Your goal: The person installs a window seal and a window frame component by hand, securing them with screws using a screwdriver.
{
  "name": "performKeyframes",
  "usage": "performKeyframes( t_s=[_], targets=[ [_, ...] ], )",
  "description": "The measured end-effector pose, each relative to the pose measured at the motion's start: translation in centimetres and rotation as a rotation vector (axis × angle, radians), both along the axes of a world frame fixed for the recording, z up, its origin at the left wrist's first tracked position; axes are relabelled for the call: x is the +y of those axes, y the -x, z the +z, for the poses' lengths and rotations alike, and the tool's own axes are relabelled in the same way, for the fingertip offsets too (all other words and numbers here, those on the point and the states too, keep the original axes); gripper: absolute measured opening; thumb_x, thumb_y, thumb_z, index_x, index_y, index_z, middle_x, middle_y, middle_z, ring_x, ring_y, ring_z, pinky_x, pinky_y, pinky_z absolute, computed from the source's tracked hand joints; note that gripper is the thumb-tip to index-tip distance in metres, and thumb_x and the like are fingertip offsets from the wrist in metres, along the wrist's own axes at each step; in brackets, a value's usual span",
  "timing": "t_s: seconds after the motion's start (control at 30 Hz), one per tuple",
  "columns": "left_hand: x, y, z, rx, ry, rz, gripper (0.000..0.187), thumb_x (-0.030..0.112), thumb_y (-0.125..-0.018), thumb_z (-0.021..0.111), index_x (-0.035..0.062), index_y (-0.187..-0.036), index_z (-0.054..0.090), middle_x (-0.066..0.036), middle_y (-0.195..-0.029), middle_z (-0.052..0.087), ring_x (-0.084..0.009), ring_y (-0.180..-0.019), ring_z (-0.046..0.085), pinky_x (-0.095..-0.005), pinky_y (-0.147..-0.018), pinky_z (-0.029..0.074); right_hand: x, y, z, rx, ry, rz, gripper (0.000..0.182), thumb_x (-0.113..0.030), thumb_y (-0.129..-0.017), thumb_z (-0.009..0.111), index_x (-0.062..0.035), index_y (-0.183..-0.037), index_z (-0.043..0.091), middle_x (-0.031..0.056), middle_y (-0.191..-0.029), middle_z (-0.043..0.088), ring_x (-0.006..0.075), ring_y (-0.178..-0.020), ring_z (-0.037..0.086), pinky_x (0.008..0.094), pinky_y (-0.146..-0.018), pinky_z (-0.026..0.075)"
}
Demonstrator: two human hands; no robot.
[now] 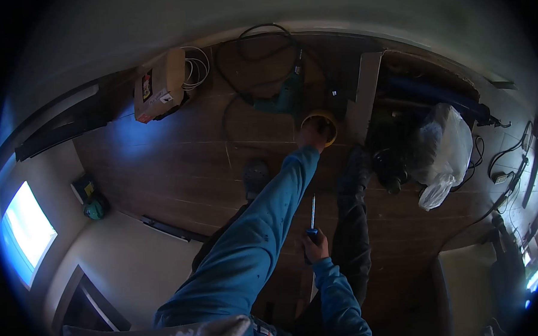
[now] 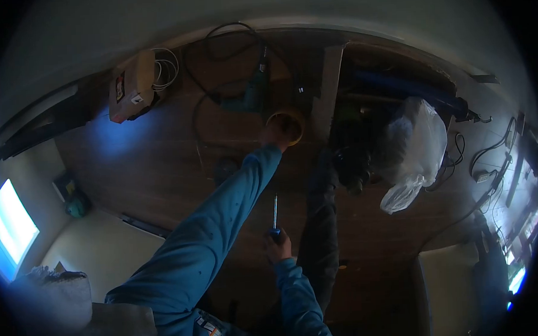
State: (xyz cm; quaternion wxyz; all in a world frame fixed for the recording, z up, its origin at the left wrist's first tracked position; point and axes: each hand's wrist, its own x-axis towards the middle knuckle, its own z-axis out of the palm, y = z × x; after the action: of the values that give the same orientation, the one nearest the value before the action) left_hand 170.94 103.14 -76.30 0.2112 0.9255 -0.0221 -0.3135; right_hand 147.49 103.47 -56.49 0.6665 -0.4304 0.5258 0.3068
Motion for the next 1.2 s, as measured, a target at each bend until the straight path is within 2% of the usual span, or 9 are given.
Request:
performKeyframes(
  t_s=[0.07, 0.3, 0.37, 0.4, 0.47, 0.6, 0.8, 1.07, 1.2],
  targets=[
    [-1.3, 0.0, -0.1, 0.131, 0.008, 0.421, 0.038, 0.042, -0.084, 0.06, 0.0089, -0.102, 0.063, -0.017, -0.098, 0.066, -0.0353, -0.095, 0.062, -0.0448, -0.082, 0.05, 0.7, 1.0, -0.8, 0.001, -0.026, -0.046, 0.01, -0.012, -0.085, 0.06, -0.0041, -0.088, 0.054, 0.0025, -0.067, 0.055, 0.01, -0.057, 0.054, 0.0271, -0.05, 0.043],
    [-0.1, 0.5, -2.9, 0.014, 0.228, 0.413, 0.038, 0.034, -0.086, 0.057, 0.0001, -0.103, 0.059, -0.023, -0.099, 0.064, -0.037, -0.089, 0.063, -0.0465, -0.076, 0.05, 0.0, -0.1, -0.2, 0.031, -0.042, -0.16, 0.008, -0.009, -0.085, 0.059, -0.0031, -0.089, 0.056, 0.0025, -0.07, 0.057, 0.0111, -0.058, 0.055, 0.0267, -0.053, 0.045],
    [1.1, 0.9, -2.9, 0.367, 0.549, 0.948, 0.035, 0.029, -0.086, 0.057, -0.002, -0.103, 0.058, -0.025, -0.1, 0.063, -0.0385, -0.093, 0.061, -0.0463, -0.077, 0.048, 0.1, 0.6, -0.9, 0.031, -0.04, -0.173, 0.009, -0.01, -0.085, 0.06, -0.0032, -0.09, 0.057, 0.0022, -0.071, 0.057, 0.0113, -0.059, 0.055, 0.0268, -0.053, 0.045],
    [1.5, 1.0, -3.0, 0.363, 0.544, 0.946, 0.035, 0.029, -0.086, 0.057, -0.002, -0.103, 0.058, -0.025, -0.1, 0.063, -0.0385, -0.093, 0.061, -0.0463, -0.077, 0.048, 0.2, 1.0, -1.2, 0.033, -0.037, -0.183, 0.01, -0.01, -0.084, 0.06, -0.0032, -0.091, 0.058, 0.0019, -0.071, 0.057, 0.0116, -0.059, 0.056, 0.0268, -0.053, 0.045],
    [1.8, 0.8, -2.6, 0.081, 0.3, 0.581, 0.037, 0.028, -0.084, 0.061, -0.0013, -0.106, 0.058, -0.025, -0.103, 0.062, -0.0392, -0.097, 0.06, -0.0449, -0.081, 0.049, -0.2, 0.5, -0.8, 0.042, -0.066, -0.182, 0.011, -0.009, -0.084, 0.06, -0.0029, -0.092, 0.059, 0.0018, -0.072, 0.057, 0.0108, -0.06, 0.055, 0.0264, -0.053, 0.045],
    [-1.2, -0.2, -0.8, 0.097, 0.107, 0.441, 0.041, 0.03, -0.083, 0.062, 0.0, -0.109, 0.058, -0.025, -0.105, 0.062, -0.0388, -0.099, 0.06, -0.0435, -0.084, 0.049, -0.7, 0.0, -0.7, 0.075, -0.085, -0.182, 0.01, -0.01, -0.083, 0.06, -0.0032, -0.091, 0.058, 0.0027, -0.07, 0.057, 0.0122, -0.059, 0.056, 0.027, -0.054, 0.046],
    [-2.1, 1.4, -4.7, 0.051, 0.107, 0.57, 0.045, 0.03, -0.08, 0.065, -0.0012, -0.113, 0.057, -0.023, -0.107, 0.062, -0.0372, -0.102, 0.059, -0.0409, -0.087, 0.048, -0.6, 0.8, -1.3, 0.104, -0.067, -0.207, 0.008, -0.01, -0.083, 0.06, -0.004, -0.086, 0.056, 0.0037, -0.066, 0.057, 0.013, -0.058, 0.056, 0.028, -0.053, 0.046],
    [-0.8, 0.4, -1.1, 0.331, 0.766, 1.225, 0.025, 0.012, -0.085, 0.059, 0.0004, -0.107, 0.061, -0.009, -0.104, 0.063, -0.0179, -0.09, 0.058, -0.0326, -0.078, 0.047, -0.9, 0.1, -1.0, 0.131, -0.109, -0.26, 0.007, -0.01, -0.083, 0.061, -0.0048, -0.085, 0.057, 0.0036, -0.067, 0.057, 0.0128, -0.056, 0.056, 0.0283, -0.05, 0.045],
    [-1.5, 0.3, -1.2, 0.264, 0.641, 1.169, 0.025, 0.013, -0.085, 0.059, -0.0005, -0.106, 0.061, -0.013, -0.103, 0.064, -0.0226, -0.092, 0.061, -0.0337, -0.079, 0.048, -1.1, 0.3, -1.1, 0.131, -0.113, -0.274, 0.007, -0.01, -0.084, 0.061, -0.005, -0.087, 0.058, 0.0031, -0.067, 0.058, 0.0127, -0.056, 0.056, 0.0278, -0.051, 0.046]
  ],
)
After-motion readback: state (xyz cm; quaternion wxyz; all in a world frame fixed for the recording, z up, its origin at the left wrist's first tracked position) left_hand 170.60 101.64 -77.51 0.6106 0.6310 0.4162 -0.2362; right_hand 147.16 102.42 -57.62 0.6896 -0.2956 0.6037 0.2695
